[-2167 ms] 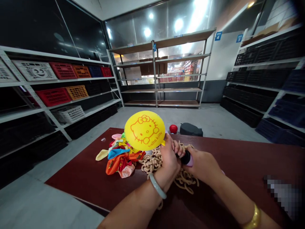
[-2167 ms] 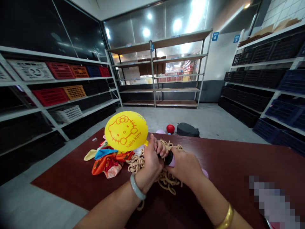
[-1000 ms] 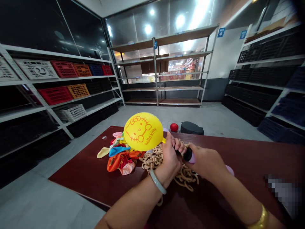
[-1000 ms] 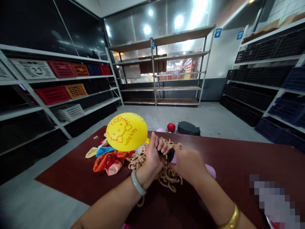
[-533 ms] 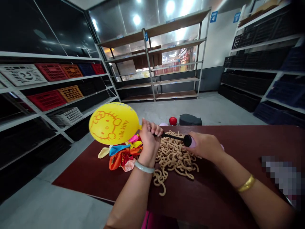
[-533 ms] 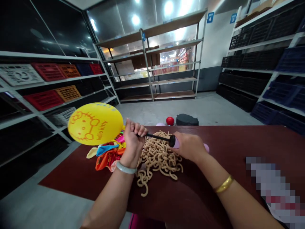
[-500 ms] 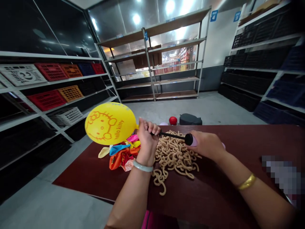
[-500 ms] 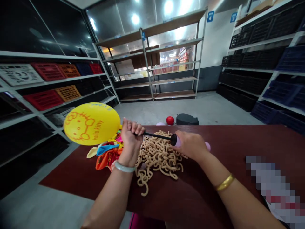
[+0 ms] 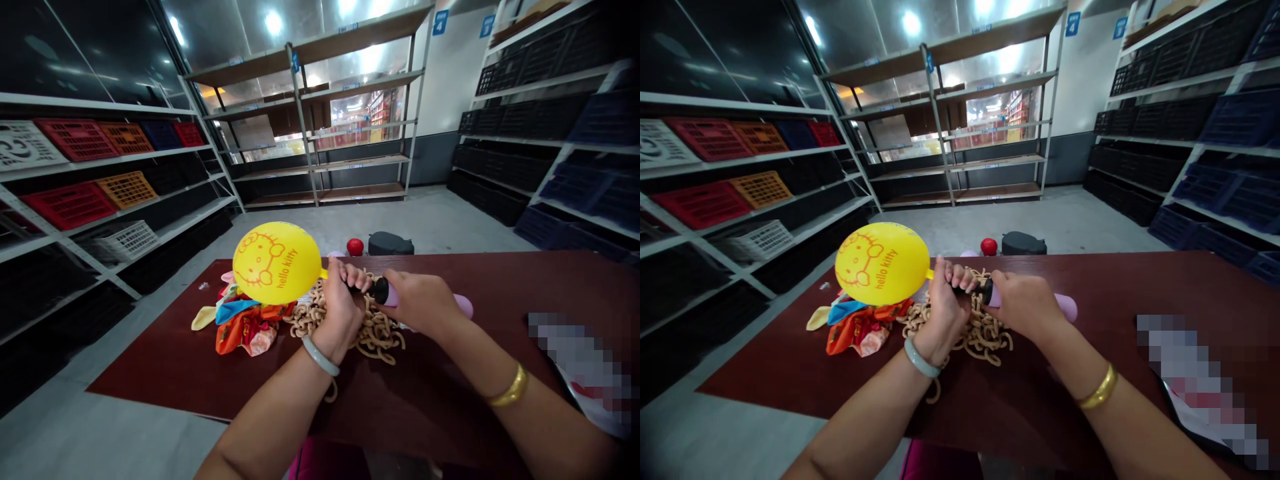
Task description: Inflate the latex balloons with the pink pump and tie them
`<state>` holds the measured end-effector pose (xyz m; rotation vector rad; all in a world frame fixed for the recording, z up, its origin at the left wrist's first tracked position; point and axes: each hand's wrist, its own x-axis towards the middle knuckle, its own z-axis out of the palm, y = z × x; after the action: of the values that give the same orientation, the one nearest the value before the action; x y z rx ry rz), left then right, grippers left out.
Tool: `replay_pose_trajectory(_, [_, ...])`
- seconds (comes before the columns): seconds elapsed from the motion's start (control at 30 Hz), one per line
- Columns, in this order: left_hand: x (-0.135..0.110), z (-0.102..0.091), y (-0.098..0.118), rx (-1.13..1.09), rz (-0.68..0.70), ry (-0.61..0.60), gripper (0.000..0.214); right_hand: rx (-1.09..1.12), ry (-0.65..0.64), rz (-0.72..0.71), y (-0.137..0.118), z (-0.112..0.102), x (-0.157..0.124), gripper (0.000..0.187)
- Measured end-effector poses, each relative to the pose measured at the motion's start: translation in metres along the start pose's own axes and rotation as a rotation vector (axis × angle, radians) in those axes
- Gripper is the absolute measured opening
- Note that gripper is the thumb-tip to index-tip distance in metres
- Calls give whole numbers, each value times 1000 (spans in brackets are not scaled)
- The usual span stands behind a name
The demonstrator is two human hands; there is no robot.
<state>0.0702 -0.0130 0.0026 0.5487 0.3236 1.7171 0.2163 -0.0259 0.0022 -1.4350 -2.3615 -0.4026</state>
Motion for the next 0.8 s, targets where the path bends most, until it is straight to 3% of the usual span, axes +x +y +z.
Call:
replay_pose_trajectory(0.1, [-6,3,-10,14,-39,-8,43,20,1,1,-6,-2,-1,35])
replay_pose_trajectory(0.2, [-3,3,-5,58,-32,-15,44,57,8,2,-6,3,2,41])
replay_pose_trajectory(0.4, [23,-11,34,43,55,56,45,33,-26,14,21,19,8,49])
replay_pose_trajectory(0.57, [39,-26,64,-13,130,126,45,-3,31,3,47,22,10,53])
replay_pose_trajectory(0.67, [42,-30,62,-28,119,139,44,-28,42,9,49,17,6,51])
replay_pose_trajectory(0.8, [42,-34,39,-75,76,141,44,-86,6,30,39,4,1,49])
